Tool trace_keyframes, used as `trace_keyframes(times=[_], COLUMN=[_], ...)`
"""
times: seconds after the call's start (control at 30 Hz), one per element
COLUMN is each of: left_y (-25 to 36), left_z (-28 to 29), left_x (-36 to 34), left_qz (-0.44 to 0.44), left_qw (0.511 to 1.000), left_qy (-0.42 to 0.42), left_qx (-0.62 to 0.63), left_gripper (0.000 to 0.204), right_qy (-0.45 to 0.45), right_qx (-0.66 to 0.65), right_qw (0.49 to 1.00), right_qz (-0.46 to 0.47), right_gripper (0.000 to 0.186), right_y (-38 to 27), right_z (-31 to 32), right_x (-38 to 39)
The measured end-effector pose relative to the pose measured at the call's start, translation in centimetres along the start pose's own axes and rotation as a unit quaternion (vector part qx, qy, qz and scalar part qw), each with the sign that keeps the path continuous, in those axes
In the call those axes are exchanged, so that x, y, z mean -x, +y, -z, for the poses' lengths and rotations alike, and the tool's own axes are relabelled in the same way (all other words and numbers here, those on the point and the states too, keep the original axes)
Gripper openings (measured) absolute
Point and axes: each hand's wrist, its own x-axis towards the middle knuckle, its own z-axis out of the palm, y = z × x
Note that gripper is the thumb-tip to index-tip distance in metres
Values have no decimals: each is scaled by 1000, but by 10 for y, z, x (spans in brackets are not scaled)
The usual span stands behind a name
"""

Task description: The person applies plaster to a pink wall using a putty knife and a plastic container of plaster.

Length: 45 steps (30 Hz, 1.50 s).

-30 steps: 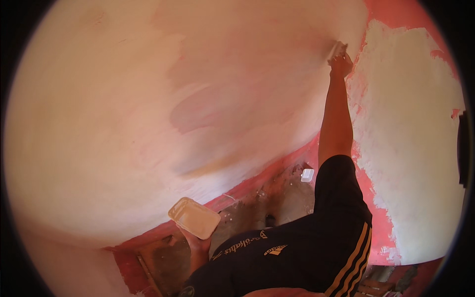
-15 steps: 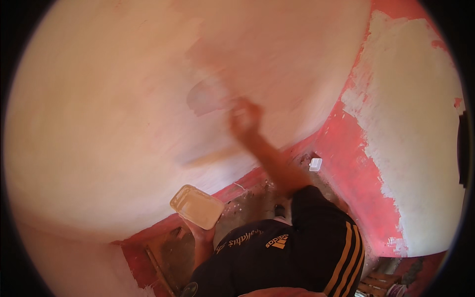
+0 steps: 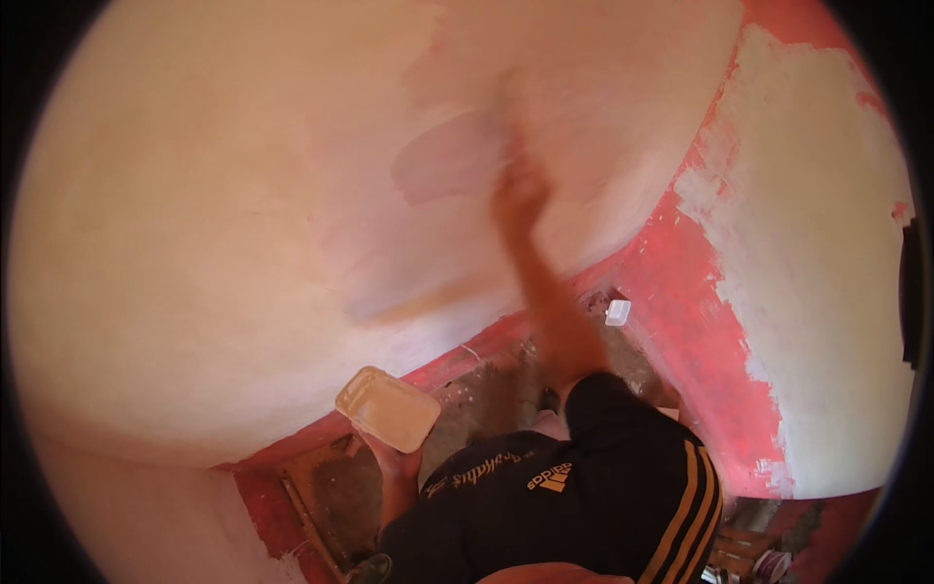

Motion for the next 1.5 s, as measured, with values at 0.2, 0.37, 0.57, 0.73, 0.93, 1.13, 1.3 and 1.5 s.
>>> trace_keyframes(times=[0.2, 0.37, 0.57, 0.73, 0.93, 1.13, 1.3, 1.5], left_y=[1, 6, 23, 0, -9, -1, -13, -36], left_z=[15, 23, -4, 12, 11, 23, 39, 45], left_x=[-16, -11, -1, -4, -36, -39, -40, -39], left_qz=[101, 68, 114, 33, 68, -49, -33, 112], left_qw=[987, 993, 987, 999, 993, 995, 995, 993], left_qy=[36, 32, 65, 34, 54, -22, -8, 4], left_qx=[119, 96, 90, -14, 78, -89, -95, 20], left_gripper=[60, 64, 60, 57, 50, 68, 64, 67], right_qy=[27, 131, 190, 99, -60, 73, 276, 150], right_qx=[-223, -369, -479, -164, -288, -266, -337, -227], right_qw=[950, 920, 848, 980, 942, 961, 883, 958], right_qz=[217, -13, -128, -51, 160, -7, -175, -96], right_gripper=[41, 44, 44, 41, 27, 41, 45, 40], right_y=[-105, 45, 256, 107, -47, 102, 307, 281], right_z=[-8, 39, 67, -27, -43, -16, 37, -44], right_x=[87, -31, -113, 8, 141, 65, -50, -8])
